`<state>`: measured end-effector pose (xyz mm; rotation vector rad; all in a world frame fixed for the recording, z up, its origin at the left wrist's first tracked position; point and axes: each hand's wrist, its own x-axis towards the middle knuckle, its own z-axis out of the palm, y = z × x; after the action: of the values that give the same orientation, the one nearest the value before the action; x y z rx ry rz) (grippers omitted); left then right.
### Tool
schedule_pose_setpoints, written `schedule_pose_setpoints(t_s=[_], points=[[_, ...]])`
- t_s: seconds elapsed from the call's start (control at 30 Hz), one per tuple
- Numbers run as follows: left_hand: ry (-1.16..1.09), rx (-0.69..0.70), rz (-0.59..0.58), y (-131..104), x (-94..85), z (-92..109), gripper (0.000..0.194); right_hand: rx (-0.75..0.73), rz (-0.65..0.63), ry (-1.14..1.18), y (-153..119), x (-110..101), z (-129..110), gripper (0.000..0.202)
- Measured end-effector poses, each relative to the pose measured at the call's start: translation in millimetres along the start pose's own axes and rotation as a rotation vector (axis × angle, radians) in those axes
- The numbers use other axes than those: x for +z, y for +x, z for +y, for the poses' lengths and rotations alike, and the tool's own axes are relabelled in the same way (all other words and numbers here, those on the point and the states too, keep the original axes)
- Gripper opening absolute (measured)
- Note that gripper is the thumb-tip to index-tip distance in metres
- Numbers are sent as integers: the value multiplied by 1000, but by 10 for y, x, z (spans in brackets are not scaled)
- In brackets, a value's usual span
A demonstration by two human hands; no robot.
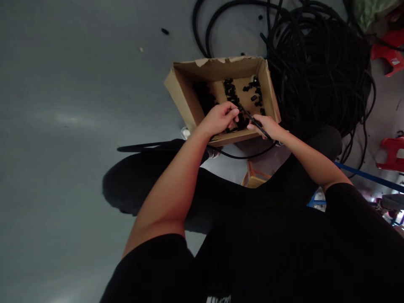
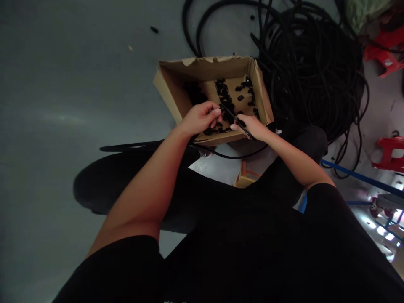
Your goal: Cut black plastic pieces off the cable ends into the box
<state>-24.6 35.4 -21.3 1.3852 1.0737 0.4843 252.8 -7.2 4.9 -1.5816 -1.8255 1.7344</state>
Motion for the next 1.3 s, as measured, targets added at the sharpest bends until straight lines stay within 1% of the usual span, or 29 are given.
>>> schedule_pose_setpoints(t_s=[0.07,0.17,0.23,0.3,0.37,0.47,0.53,0.63,0.73,0.8,0.87,0.93,1.0,1.1,1.2,1.3], points=[[72,-30,33,-7,-35,18,42,17,-10,35,13,16,33,72],[201,-32,78,-27,-36,117,45,8,-4,89,36,35,82,79],[225,-38,84,-35,-21,201,49,-21,-9,101,46,44,96,81],[201,-57,79,-34,-6,267,51,-64,-22,71,52,53,91,81],[175,-68,43,-30,7,304,47,-103,-27,18,57,66,75,77],[156,-66,-70,-28,27,311,37,-126,-5,-45,78,81,57,70],[176,-45,-114,-29,40,296,33,-124,0,-75,95,83,56,66],[281,-6,-110,-21,50,260,31,-96,-8,-115,106,79,55,62],[399,-10,-109,-6,44,222,29,-36,-3,-152,84,75,23,57],[454,-36,-76,-5,32,208,25,-1,8,-182,57,72,-21,54],[484,-64,-11,-16,20,210,23,25,25,-215,29,70,-71,52],[495,-87,34,-38,18,226,30,42,33,-225,9,72,-115,50],[498,-103,39,-60,39,251,34,52,22,-209,0,78,-143,50],[537,-109,30,-78,105,287,32,70,16,-229,8,87,-156,53],[585,-117,31,-71,155,309,32,75,34,-260,24,81,-159,61],[623,-132,72,-60,140,323,32,58,35,-202,35,67,-161,70]])
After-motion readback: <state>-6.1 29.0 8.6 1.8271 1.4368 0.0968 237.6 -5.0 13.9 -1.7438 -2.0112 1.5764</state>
